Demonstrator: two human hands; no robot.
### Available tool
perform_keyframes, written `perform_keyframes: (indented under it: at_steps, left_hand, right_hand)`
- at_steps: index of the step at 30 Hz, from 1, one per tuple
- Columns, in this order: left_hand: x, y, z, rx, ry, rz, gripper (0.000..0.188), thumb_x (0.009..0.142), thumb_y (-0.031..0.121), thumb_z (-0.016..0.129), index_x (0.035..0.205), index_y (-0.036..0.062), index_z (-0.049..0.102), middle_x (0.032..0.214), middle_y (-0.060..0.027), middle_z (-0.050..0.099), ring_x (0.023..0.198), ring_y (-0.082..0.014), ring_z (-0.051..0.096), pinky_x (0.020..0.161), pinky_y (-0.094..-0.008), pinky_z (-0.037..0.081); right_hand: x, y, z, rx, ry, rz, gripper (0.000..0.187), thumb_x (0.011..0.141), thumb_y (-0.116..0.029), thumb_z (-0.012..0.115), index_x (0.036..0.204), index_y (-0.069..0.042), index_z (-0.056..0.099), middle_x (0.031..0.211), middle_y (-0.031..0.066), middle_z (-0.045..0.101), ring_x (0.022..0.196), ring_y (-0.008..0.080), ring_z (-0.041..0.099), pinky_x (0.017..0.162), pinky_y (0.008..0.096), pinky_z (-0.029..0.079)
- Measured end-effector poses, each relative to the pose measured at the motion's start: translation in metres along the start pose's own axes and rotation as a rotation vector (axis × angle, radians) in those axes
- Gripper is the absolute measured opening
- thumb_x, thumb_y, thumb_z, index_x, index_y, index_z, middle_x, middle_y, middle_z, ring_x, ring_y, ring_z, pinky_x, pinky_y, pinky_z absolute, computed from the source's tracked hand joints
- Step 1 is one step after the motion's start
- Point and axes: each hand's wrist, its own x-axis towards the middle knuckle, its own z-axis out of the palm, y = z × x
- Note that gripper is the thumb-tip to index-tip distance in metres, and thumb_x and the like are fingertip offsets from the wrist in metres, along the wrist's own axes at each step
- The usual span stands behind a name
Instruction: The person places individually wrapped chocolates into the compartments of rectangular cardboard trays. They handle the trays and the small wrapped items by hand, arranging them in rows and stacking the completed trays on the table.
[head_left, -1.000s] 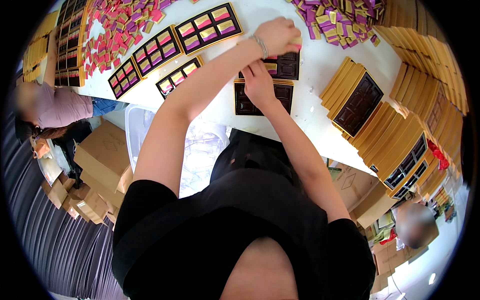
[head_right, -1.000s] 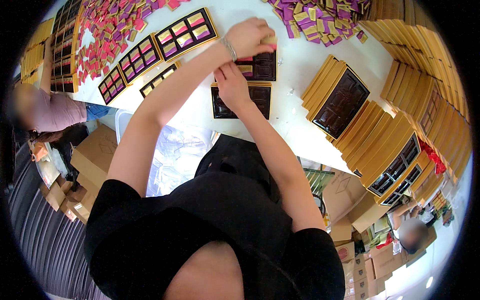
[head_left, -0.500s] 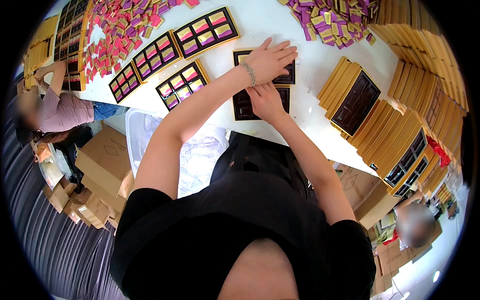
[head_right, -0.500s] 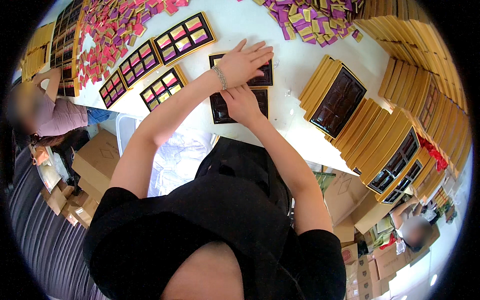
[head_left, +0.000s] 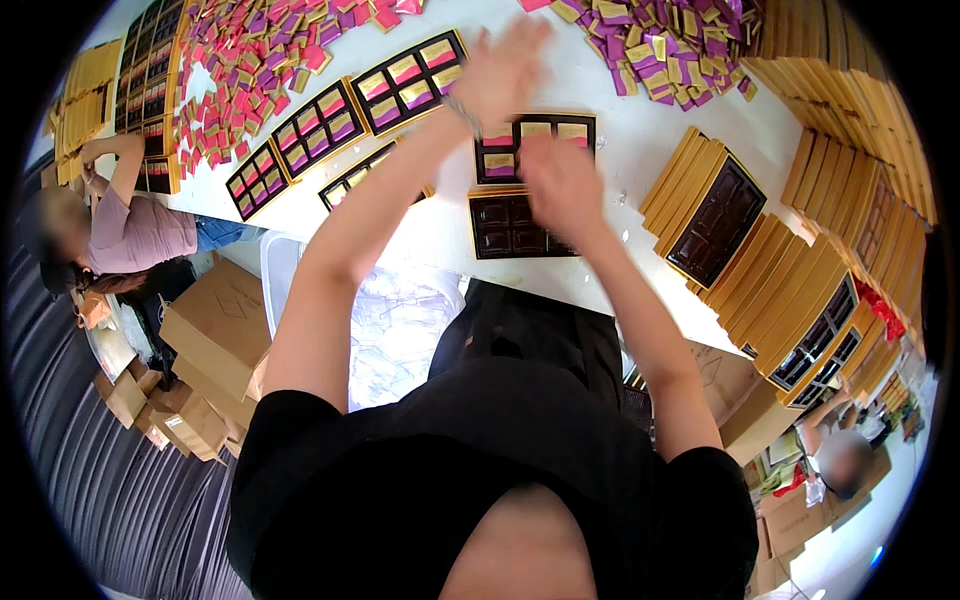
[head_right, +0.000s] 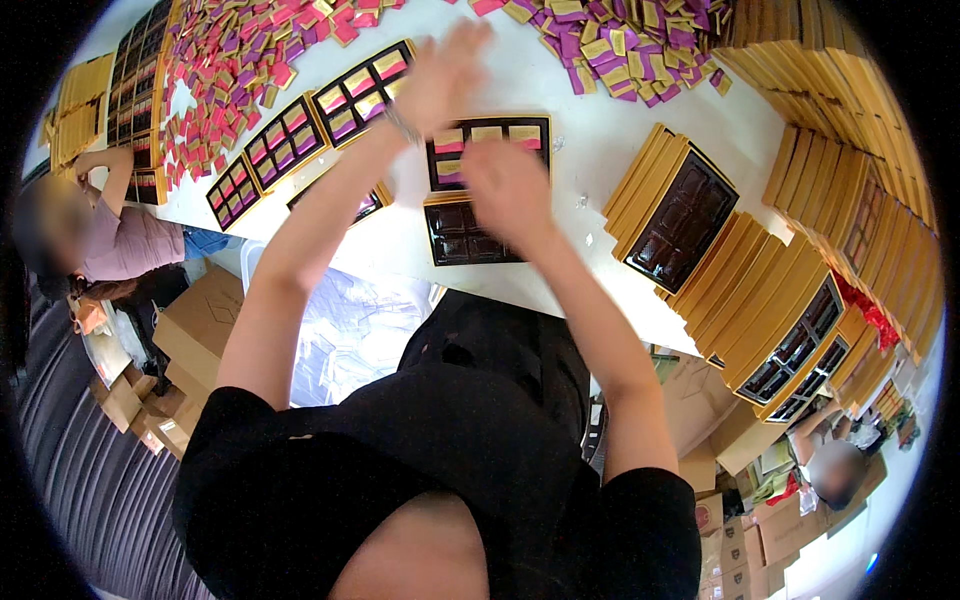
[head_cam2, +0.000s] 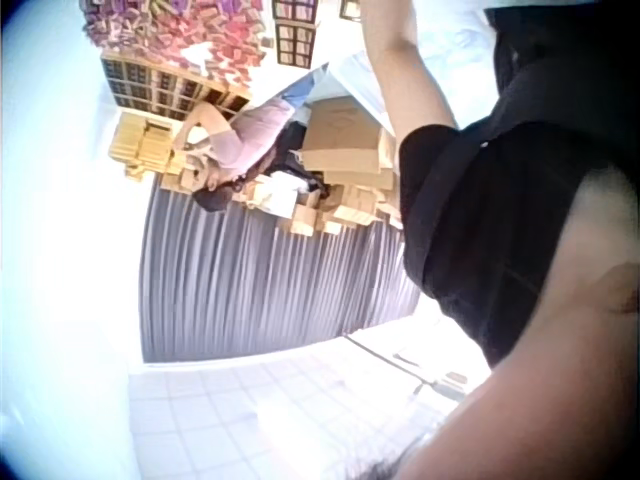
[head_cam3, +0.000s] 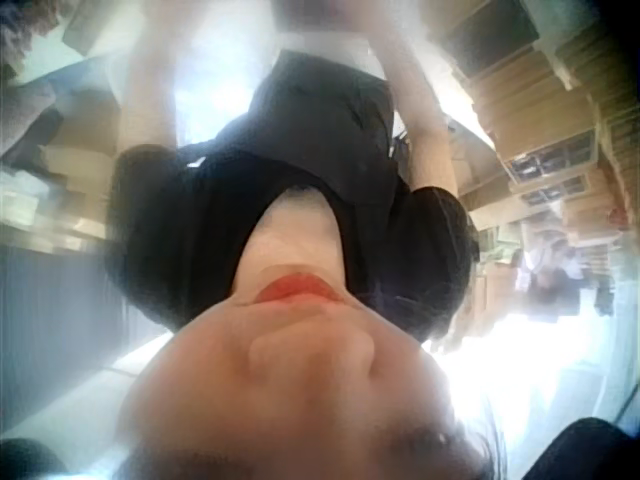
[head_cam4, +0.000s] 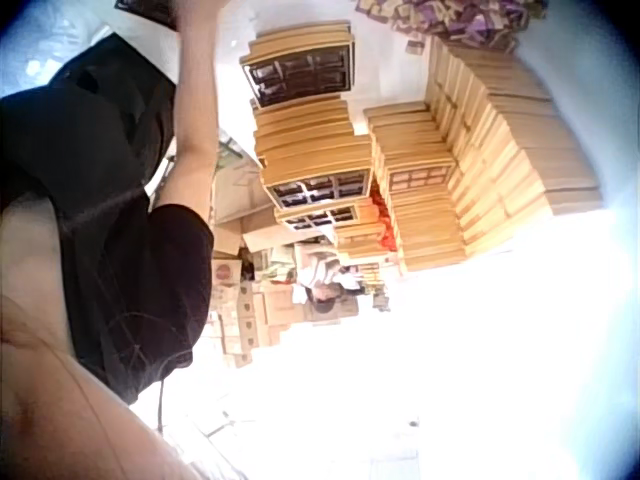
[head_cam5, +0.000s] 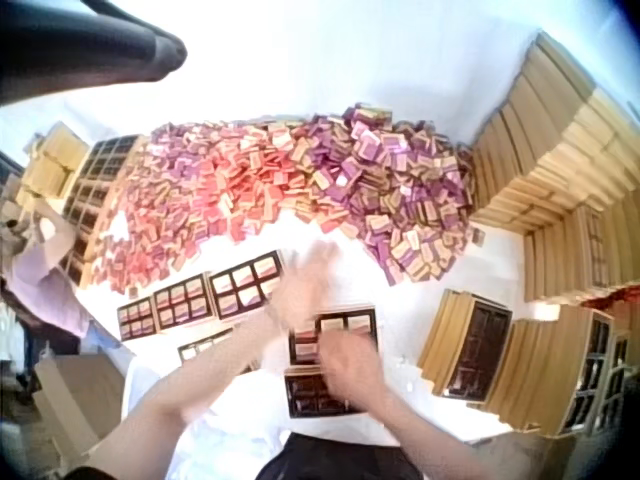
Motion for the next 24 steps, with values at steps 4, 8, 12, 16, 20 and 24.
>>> perform_keyframes:
  at_steps: [4,8,12,16,20,24]
  left_hand:
    - [0.076,-0.034,0.009,-0.262,-0.173,-0.48,0.02,0.083,0.015,0.058,0.098,0.0027,0.063,0.108,-0.0166,0.06,0.103,-0.0341,0.056,0.087,-0.0419,0.049]
    - [0.082,-0.069,0.084,0.056,0.106,-0.178,0.022,0.084,0.011,0.051,0.102,0.0019,0.061,0.105,-0.0173,0.06,0.096,-0.0339,0.058,0.088,-0.0413,0.049]
    - [0.088,-0.043,0.072,0.338,0.063,-0.091,0.023,0.088,0.01,0.045,0.103,0.0021,0.06,0.103,-0.0183,0.061,0.09,-0.034,0.06,0.083,-0.041,0.05]
    - [0.069,-0.052,0.048,0.151,-0.038,-0.324,0.023,0.09,0.012,0.045,0.103,-0.0009,0.059,0.096,-0.0188,0.064,0.076,-0.0358,0.064,0.073,-0.0429,0.053]
    - [0.038,-0.019,-0.002,-0.279,-0.05,-0.366,0.026,0.086,0.009,0.053,0.111,0.0025,0.057,0.092,-0.02,0.065,0.068,-0.0385,0.064,0.068,-0.0457,0.054]
    - [-0.016,-0.001,-0.011,-0.613,-0.137,-0.488,0.031,0.087,0.014,0.059,0.118,0.0081,0.061,0.095,-0.0127,0.069,0.078,-0.0259,0.068,0.072,-0.0355,0.055]
  right_hand:
    - [0.114,0.095,0.004,-0.333,0.321,0.221,0.019,0.08,-0.007,0.062,0.098,-0.002,0.062,0.087,0.0147,0.064,0.082,0.0359,0.06,0.073,0.0468,0.048]
    - [0.163,0.135,0.054,-0.461,-0.057,0.43,0.026,0.084,-0.014,0.059,0.108,-0.004,0.058,0.109,0.0205,0.06,0.097,0.0359,0.058,0.09,0.0439,0.045]
    - [0.145,0.158,0.039,-0.483,-0.207,0.461,0.027,0.084,-0.015,0.058,0.108,-0.002,0.057,0.108,0.0215,0.059,0.098,0.0366,0.057,0.088,0.0435,0.045]
    - [0.079,0.086,-0.013,-0.059,0.247,0.561,0.013,0.083,-0.009,0.066,0.088,0.002,0.064,0.081,0.0116,0.068,0.071,0.024,0.064,0.068,0.0352,0.05]
    - [-0.016,0.033,-0.017,0.354,0.335,1.009,0.015,0.08,-0.011,0.072,0.085,0.001,0.064,0.072,0.008,0.066,0.063,0.0169,0.062,0.063,0.029,0.048]
    - [-0.025,0.011,-0.008,0.127,0.265,0.935,0.015,0.08,-0.006,0.07,0.092,-0.001,0.062,0.078,0.0074,0.061,0.067,0.0201,0.06,0.063,0.0316,0.048]
